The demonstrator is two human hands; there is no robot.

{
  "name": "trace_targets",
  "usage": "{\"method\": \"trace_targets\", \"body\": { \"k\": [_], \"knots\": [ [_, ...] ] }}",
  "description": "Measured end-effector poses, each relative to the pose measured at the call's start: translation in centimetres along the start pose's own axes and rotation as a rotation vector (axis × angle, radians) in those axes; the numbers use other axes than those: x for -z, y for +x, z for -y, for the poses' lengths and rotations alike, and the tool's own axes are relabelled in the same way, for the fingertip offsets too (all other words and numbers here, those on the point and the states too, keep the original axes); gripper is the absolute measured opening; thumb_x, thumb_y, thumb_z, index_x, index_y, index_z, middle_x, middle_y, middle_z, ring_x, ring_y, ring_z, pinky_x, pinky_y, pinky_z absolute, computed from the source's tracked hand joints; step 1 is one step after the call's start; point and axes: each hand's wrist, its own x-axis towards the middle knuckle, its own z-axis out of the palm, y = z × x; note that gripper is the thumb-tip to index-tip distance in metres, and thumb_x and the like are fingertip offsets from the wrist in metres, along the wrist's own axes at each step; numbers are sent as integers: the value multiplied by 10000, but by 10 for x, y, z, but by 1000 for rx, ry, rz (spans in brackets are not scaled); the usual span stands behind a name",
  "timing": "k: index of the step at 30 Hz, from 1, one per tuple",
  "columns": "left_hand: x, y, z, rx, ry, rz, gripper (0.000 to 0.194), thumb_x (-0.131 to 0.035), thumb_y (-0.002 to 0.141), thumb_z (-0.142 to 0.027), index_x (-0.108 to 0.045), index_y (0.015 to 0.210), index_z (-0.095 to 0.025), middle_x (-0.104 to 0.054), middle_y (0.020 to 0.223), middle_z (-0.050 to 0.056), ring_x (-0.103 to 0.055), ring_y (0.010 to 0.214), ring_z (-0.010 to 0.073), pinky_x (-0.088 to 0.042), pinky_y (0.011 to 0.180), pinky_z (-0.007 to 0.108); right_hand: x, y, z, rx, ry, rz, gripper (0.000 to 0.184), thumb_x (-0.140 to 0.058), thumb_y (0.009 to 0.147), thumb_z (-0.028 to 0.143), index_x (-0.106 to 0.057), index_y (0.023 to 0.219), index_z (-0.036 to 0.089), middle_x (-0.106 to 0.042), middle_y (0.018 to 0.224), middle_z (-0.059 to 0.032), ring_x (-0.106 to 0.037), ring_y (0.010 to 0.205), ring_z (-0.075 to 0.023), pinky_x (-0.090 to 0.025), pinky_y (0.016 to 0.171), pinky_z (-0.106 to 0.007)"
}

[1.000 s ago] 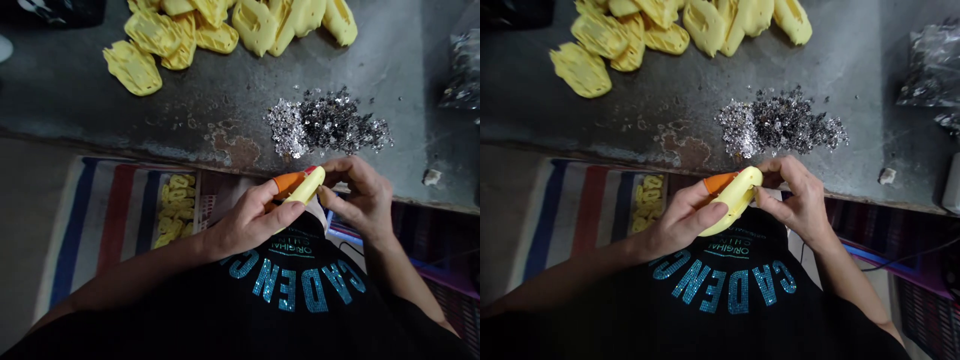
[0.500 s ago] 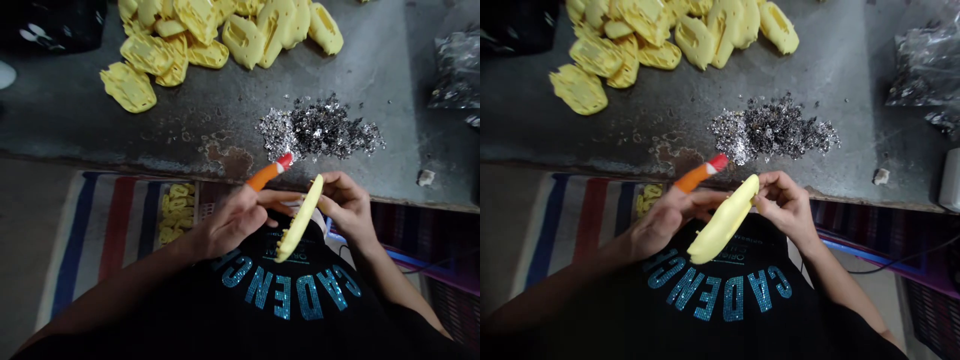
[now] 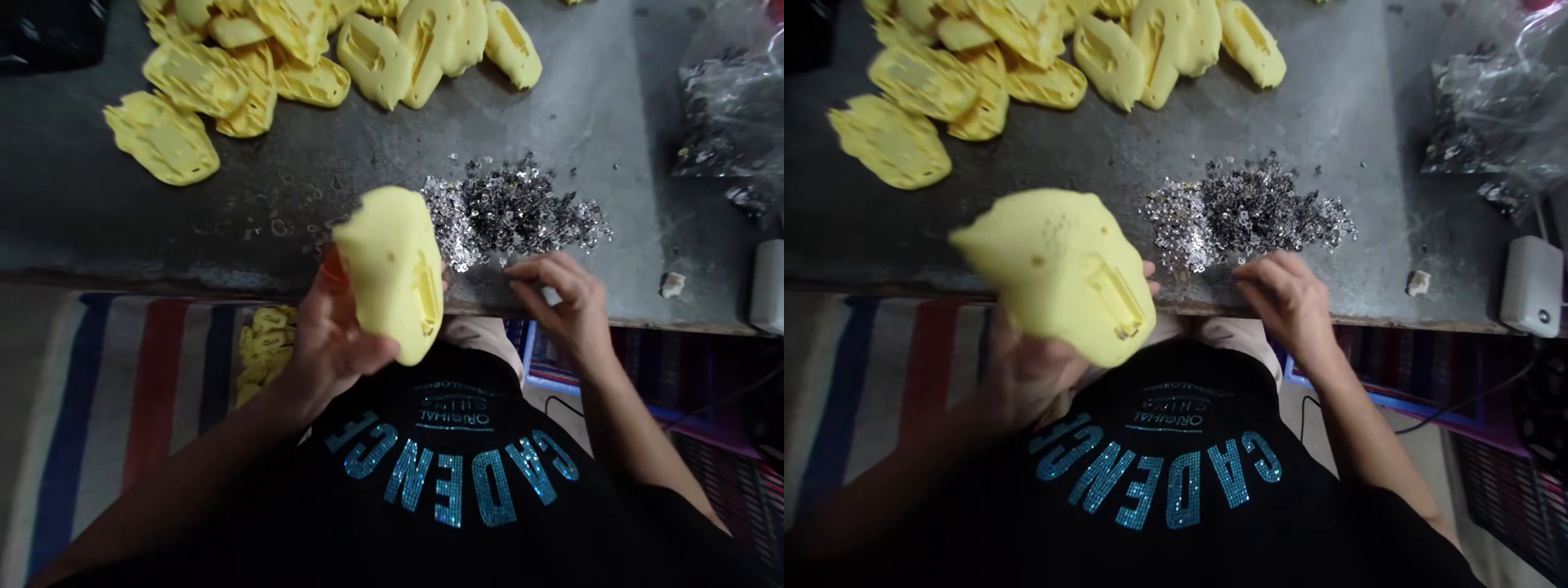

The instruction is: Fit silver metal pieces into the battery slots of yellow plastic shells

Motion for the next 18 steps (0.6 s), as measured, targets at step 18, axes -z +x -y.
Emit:
{"method": "trace_targets", "body": {
  "k": [18],
  "knots": [
    [-8, 6, 11, 243, -131, 10, 733, -927, 959, -726, -803, 1508, -257, -805, 1607, 128, -767, 1487, 359, -702, 1127, 387, 7, -38, -23, 302, -439, -29, 127, -739, 1151, 214, -842, 1182, 281, -825, 1059, -54, -689, 951, -236, -508, 863, -414]
  ]
}}
